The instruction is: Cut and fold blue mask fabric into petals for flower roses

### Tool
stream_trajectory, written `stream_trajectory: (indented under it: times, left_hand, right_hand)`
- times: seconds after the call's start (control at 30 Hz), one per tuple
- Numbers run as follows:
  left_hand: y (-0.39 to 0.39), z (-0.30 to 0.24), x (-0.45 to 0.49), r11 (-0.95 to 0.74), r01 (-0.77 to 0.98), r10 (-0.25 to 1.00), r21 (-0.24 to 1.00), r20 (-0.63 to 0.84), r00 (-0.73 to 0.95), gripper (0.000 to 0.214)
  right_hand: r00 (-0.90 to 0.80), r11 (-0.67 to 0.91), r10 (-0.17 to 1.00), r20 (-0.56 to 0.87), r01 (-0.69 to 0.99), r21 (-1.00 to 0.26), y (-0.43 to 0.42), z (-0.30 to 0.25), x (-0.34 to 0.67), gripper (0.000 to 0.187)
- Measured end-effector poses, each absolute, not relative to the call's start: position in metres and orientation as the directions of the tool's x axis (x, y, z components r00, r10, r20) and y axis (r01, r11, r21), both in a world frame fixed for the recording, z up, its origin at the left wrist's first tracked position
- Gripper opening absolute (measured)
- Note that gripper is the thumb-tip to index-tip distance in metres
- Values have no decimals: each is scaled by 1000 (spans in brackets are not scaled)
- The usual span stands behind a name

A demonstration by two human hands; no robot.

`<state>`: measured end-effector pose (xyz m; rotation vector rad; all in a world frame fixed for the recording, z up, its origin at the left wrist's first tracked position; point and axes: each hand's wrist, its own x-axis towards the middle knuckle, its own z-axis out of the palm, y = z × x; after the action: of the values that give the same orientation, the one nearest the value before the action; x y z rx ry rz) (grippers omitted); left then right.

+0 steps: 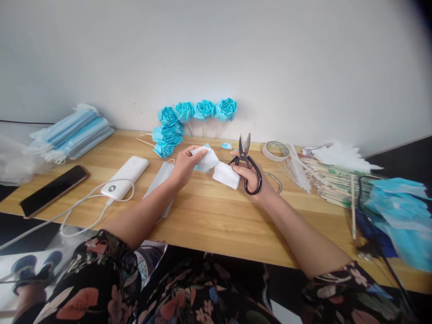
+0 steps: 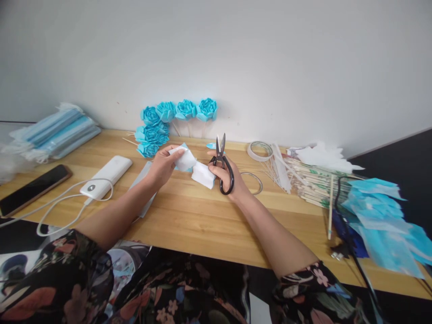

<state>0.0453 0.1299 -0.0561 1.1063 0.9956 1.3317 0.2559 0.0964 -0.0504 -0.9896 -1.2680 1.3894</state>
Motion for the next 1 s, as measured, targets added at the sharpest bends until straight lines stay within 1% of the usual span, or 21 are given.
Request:
stream_trajectory:
  times: [0.1, 0.17, 0.23, 0.3, 0.37, 0.47, 0.57, 0.77, 1.0]
  left_hand:
    - [131, -53, 44, -79, -208, 996, 975, 83, 15, 41]
    - [132, -52, 42, -121, -168, 993, 978, 122, -6, 39]
    - [133, -49, 39, -173, -74, 985, 982, 170, -41, 36]
    - [135, -46, 35, -232, 59, 968, 971, 236, -85, 33]
    - [135, -43, 32, -286, 174, 945, 942, 307, -113, 29]
    - [135, -41, 30, -336, 270, 918, 902, 378, -119, 24]
    - [134, -40, 30, -372, 334, 896, 866, 429, -113, 22]
    - [131, -39, 31, -406, 377, 885, 832, 462, -67, 19]
    - [124, -41, 37, -446, 313, 879, 839, 476, -24, 21]
  right_hand:
    - [-254, -50, 967, -16, -126, -991, 96, -49, 255, 50]
    - [-250, -89, 967, -55, -126, -988, 96, -46, 256, 51]
    - [-217, -98, 974, -67, -136, -986, 97, -42, 259, 52]
    - [-244, -131, 966, -88, -166, -977, 97, -37, 262, 53]
    - [-364, -221, 920, -143, -182, -958, 95, -32, 265, 55]
    - [-564, -358, 795, -223, -140, -923, 91, -29, 265, 57]
    - [-642, -412, 723, -254, -105, -905, 88, -32, 261, 56]
    - [-643, -506, 690, -333, -100, -857, 90, -41, 255, 51]
    - [-628, -538, 696, -349, -134, -832, 92, -43, 255, 51]
